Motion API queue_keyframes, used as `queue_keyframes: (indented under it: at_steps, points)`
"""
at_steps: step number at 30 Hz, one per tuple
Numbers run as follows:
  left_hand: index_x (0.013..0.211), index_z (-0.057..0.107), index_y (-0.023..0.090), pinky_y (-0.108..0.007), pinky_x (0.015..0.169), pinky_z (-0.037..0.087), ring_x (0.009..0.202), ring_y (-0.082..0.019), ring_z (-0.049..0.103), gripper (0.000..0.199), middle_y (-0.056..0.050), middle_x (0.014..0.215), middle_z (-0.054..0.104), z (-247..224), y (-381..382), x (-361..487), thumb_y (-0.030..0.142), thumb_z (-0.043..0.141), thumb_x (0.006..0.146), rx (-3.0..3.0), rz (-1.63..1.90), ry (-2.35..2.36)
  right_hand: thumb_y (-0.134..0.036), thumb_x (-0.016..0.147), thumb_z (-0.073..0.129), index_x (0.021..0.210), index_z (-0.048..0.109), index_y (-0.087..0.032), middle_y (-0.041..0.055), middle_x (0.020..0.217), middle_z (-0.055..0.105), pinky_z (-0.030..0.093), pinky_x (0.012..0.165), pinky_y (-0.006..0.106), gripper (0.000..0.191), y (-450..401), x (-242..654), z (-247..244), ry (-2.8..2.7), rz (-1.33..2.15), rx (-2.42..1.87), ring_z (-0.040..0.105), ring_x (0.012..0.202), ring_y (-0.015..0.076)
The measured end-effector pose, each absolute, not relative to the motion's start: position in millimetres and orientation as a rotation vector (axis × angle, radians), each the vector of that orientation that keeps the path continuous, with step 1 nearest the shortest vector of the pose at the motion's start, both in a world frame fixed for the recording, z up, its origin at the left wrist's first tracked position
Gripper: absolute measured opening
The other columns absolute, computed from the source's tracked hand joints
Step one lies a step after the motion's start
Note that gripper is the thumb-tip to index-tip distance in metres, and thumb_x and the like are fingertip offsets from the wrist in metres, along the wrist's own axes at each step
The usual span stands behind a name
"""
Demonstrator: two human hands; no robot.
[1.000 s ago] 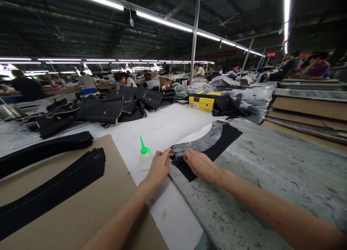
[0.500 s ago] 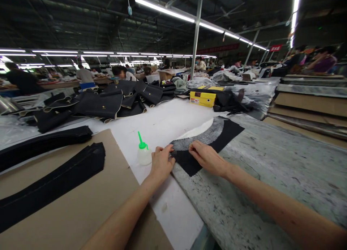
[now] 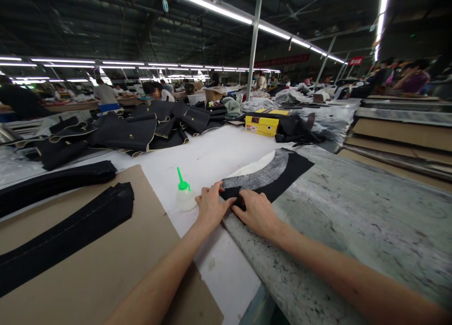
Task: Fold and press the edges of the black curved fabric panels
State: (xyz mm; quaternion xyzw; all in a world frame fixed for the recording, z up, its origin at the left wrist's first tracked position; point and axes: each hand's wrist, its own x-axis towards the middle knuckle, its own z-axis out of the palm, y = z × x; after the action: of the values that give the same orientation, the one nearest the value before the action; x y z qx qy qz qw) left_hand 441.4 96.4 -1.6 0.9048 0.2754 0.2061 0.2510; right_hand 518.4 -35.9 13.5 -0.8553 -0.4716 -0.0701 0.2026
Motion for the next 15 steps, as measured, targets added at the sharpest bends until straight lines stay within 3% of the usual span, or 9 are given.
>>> queue_keyframes:
  at_steps: [5, 9, 15]
  points:
    - [0.124, 0.048, 0.027, -0.043, 0.092, 0.033, 0.111, -0.028, 0.049, 0.053, -0.005, 0.115, 0.065, -1, 95, 441, 0.049, 0.064, 0.079, 2.454, 0.558, 0.788, -0.016, 0.081, 0.048, 0.07, 0.046, -0.021, -0.001, 0.069, 0.059, 0.032, 0.057, 0.025, 0.013, -33, 523, 4, -1.183, -0.114, -2.348, 0.054, 0.063, 0.0145]
    - [0.125, 0.048, 0.027, -0.044, 0.092, 0.033, 0.111, -0.027, 0.049, 0.047, -0.005, 0.116, 0.064, -2, 94, 440, 0.049, 0.057, 0.084, 2.469, 0.561, 0.778, -0.016, 0.082, 0.045, 0.067, 0.042, -0.022, -0.004, 0.06, 0.053, 0.031, 0.051, 0.023, 0.016, -35, 527, 5, -1.093, -0.08, -2.32, 0.051, 0.056, 0.013]
    - [0.128, 0.045, 0.027, -0.045, 0.09, 0.03, 0.109, -0.026, 0.047, 0.046, -0.004, 0.117, 0.064, -3, 89, 438, 0.034, 0.058, 0.085, 2.548, 0.598, 0.747, -0.018, 0.087, 0.044, 0.072, 0.044, -0.023, -0.0046, 0.061, 0.053, 0.036, 0.054, 0.023, 0.015, -56, 541, 20, -1.054, -0.106, -2.371, 0.053, 0.058, 0.0135]
